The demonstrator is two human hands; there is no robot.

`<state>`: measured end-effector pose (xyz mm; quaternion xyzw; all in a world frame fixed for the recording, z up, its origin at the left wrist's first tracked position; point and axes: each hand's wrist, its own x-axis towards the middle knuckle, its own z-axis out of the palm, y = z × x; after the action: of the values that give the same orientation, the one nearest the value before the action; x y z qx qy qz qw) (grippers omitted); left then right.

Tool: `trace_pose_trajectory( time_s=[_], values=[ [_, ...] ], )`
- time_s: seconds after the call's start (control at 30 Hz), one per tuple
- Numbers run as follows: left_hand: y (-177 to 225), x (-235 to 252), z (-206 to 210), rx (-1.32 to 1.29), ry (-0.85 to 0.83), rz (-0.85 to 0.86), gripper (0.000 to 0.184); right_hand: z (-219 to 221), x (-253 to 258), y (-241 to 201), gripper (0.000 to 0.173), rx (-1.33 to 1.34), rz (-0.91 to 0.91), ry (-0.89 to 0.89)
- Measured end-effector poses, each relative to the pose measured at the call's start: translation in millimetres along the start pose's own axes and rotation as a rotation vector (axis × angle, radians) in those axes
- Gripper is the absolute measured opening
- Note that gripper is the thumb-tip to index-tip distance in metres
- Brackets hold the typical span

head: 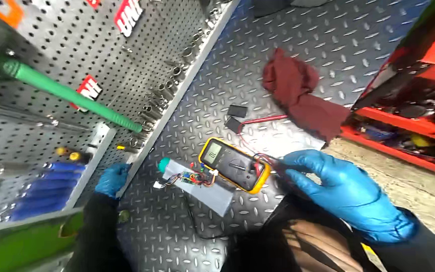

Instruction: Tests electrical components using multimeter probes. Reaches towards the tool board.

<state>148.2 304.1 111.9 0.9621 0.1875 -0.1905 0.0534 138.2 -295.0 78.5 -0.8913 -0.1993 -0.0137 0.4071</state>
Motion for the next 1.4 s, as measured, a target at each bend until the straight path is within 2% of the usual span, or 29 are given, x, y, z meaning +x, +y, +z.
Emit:
trace_pose_trajectory(
  time_s=[0.13, 0.23, 0.33, 0.4, 0.47, 0.53, 0.6, 0.7, 0.73, 0.8, 0.9, 0.93, 1.0, 1.07, 1.1, 1.17, 1.23, 1.3, 1.4],
  values=[
    [10, 1, -2, 0.086, 0.026, -0.032, 0.024, 0, -2, -13, 0.028, -0.021, 0.014, -0.019],
    [12, -4, -1, 0.102, 0.092, -0.059, 0.026, -1, -2, -30, 0.027, 0.015, -0.043, -0.064],
    [20, -35, -22, -0.049, 0.369, -0.021, 0.030, 4, 11, -42, 0.022, 0.270, -0.116, -0.087],
    [47, -79, -36, -0.278, 0.604, 0.060, 0.031, 11, 16, -56, 0.019, 0.484, -0.127, -0.128],
    [88, -122, -37, -0.577, 0.724, 0.255, 0.029, 23, 25, -78, 0.023, 0.600, -0.175, -0.163],
    [127, -154, -25, -0.835, 0.660, 0.485, 0.029, 39, 29, -101, 0.032, 0.637, -0.225, -0.217],
    [157, -172, -4, -0.944, 0.496, 0.650, 0.024, 53, 26, -115, 0.044, 0.600, -0.234, -0.268],
    [189, -184, 33, -1.093, 0.350, 0.845, 0.009, 73, 16, -118, 0.061, 0.657, -0.187, -0.311],
    [195, -187, 44, -1.148, 0.314, 0.879, 0.006, 78, 12, -117, 0.059, 0.715, -0.168, -0.310],
    [204, -190, 61, -1.237, 0.261, 0.924, 0.005, 85, 4, -113, 0.044, 0.809, -0.138, -0.269],
    [211, -194, 80, -1.345, 0.269, 0.898, 0.002, 80, -7, -104, 0.024, 0.824, -0.104, -0.211],
    [209, -194, 84, -1.342, 0.310, 0.877, 0.003, 78, -9, -102, 0.018, 0.814, -0.096, -0.187],
    [199, -188, 86, -1.188, 0.510, 0.776, 0.010, 74, -11, -100, 0.013, 0.816, -0.058, -0.127],
    [186, -177, 84, -0.833, 0.716, 0.630, 0.023, 70, -10, -100, 0.012, 0.805, -0.019, -0.043],
    [183, -171, 80, -0.667, 0.759, 0.576, 0.029, 69, -7, -100, 0.013, 0.794, -0.009, -0.001],
    [184, -158, 71, -0.428, 0.718, 0.508, 0.038, 69, -3, -101, 0.014, 0.767, -0.011, 0.060],
    [187, -145, 67, -0.271, 0.581, 0.481, 0.037, 71, 0, -103, 0.016, 0.704, -0.032, 0.075],
    [188, -135, 66, -0.189, 0.460, 0.493, 0.033, 74, 1, -104, 0.021, 0.605, -0.054, 0.055],
    [190, -131, 63, -0.180, 0.420, 0.507, 0.026, 76, 5, -98, 0.009, 0.484, -0.115, -0.032]
  ],
)
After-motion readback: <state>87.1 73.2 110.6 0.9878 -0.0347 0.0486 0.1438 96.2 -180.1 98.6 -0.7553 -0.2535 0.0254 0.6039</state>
